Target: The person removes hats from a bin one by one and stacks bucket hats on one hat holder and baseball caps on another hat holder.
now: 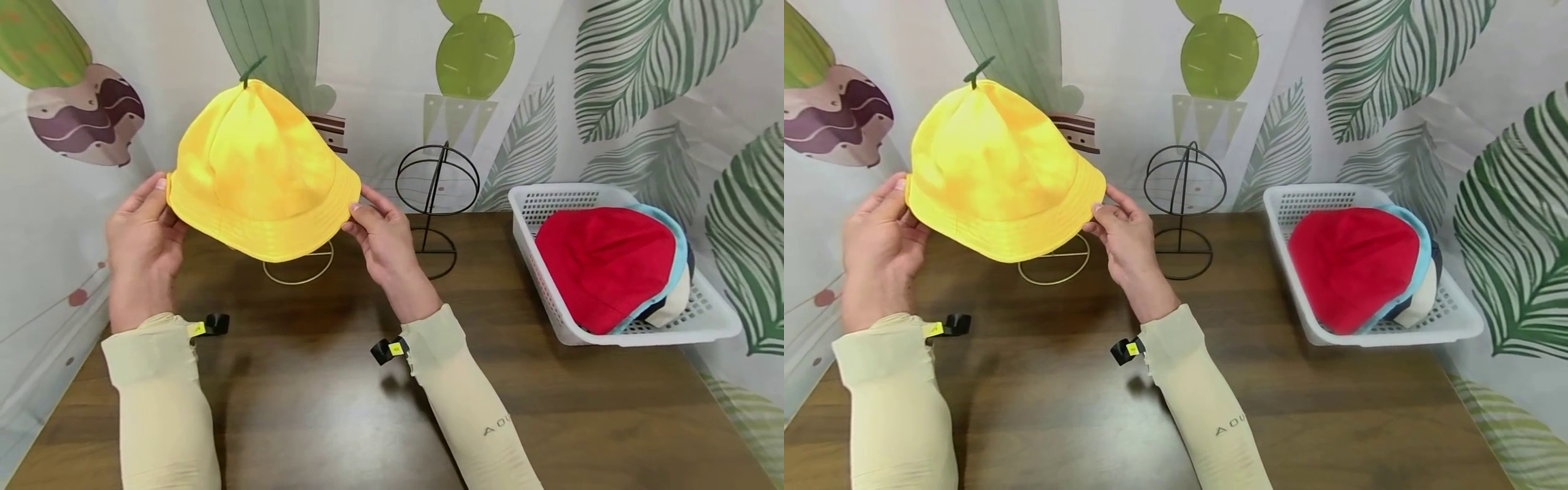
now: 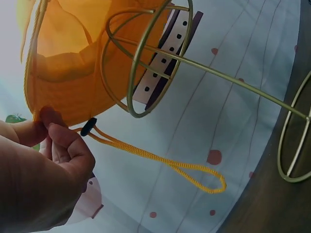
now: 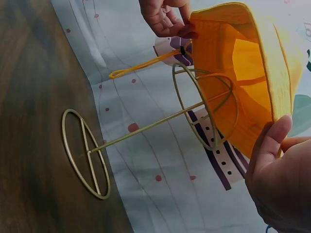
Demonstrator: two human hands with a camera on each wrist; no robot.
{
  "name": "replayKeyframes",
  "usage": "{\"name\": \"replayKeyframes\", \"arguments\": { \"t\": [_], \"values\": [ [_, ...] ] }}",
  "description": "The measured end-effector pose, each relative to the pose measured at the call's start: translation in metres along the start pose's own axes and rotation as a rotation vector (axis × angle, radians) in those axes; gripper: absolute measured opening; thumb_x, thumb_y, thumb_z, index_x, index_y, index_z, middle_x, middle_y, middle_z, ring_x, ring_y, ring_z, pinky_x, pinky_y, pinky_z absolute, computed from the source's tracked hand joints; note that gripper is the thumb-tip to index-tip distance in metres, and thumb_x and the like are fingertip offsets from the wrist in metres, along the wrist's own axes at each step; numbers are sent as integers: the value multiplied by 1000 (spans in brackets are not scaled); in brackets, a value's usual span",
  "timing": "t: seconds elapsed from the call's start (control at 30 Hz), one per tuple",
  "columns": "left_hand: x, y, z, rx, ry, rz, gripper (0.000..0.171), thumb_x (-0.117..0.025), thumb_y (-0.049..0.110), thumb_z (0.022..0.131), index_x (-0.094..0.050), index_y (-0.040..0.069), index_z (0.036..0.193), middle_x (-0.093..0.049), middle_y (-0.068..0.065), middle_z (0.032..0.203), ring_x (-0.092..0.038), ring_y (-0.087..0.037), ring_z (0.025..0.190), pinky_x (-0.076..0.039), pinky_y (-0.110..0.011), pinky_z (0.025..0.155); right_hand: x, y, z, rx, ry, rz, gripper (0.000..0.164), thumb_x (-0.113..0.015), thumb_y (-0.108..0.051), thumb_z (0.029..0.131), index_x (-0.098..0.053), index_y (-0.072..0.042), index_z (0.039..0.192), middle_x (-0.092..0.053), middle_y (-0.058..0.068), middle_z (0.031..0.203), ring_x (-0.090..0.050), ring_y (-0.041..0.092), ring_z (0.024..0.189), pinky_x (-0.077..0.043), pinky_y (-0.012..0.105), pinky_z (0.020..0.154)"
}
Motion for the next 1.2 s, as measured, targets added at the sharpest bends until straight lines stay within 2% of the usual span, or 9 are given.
{"name": "replayKeyframes", "arguments": {
  "t": [0.37, 0.6, 0.87, 1.0, 1.2],
  "values": [
    [10, -17, 5, 42, 39, 7, 30, -80, -2, 90, -75, -4, 120, -79, -14, 103, -79, -24, 86, -65, -35, 72, 0, 18, 9, 19, 23, -21, 43, -64, 8, 101, -64, -3, 142, -65, 4, 88, -65, 13, 66, -58, 20, 69],
    [17, -22, 12, 81, 55, -13, 25, -77, -1, 93, -75, -1, 118, -79, -12, 103, -79, -22, 87, -65, -33, 72, 3, 28, 15, 6, 54, -45, 42, -65, 8, 100, -66, -2, 141, -67, 5, 90, -65, 13, 67, -58, 20, 69],
    [27, -26, 14, 103, 102, 16, 34, -79, 2, 91, -75, 3, 125, -80, -11, 107, -79, -21, 94, -65, -33, 76, 6, 40, 21, -29, 69, -55, 41, -66, 8, 100, -65, -1, 140, -68, 7, 93, -65, 13, 66, -59, 20, 69],
    [26, -23, 15, 69, 97, 4, 35, -80, 1, 91, -74, 2, 125, -80, -11, 109, -79, -21, 94, -65, -32, 77, 4, 41, 22, -23, 59, -59, 41, -66, 8, 100, -65, -1, 141, -67, 6, 91, -65, 13, 66, -59, 20, 70],
    [21, -14, 18, -66, 62, -51, 37, -80, -2, 90, -72, -2, 126, -78, -15, 110, -78, -25, 90, -65, -34, 77, -1, 37, 24, 21, 30, -81, 43, -65, 9, 100, -66, -2, 142, -65, 5, 89, -64, 13, 66, -59, 21, 70]
  ]
}}
Point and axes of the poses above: each hand's wrist, its own z-axis towards the middle knuckle, its own x-axis out of the back of the hand, y = z × x, the point moved 8 cm from there along z, towards the middle knuckle
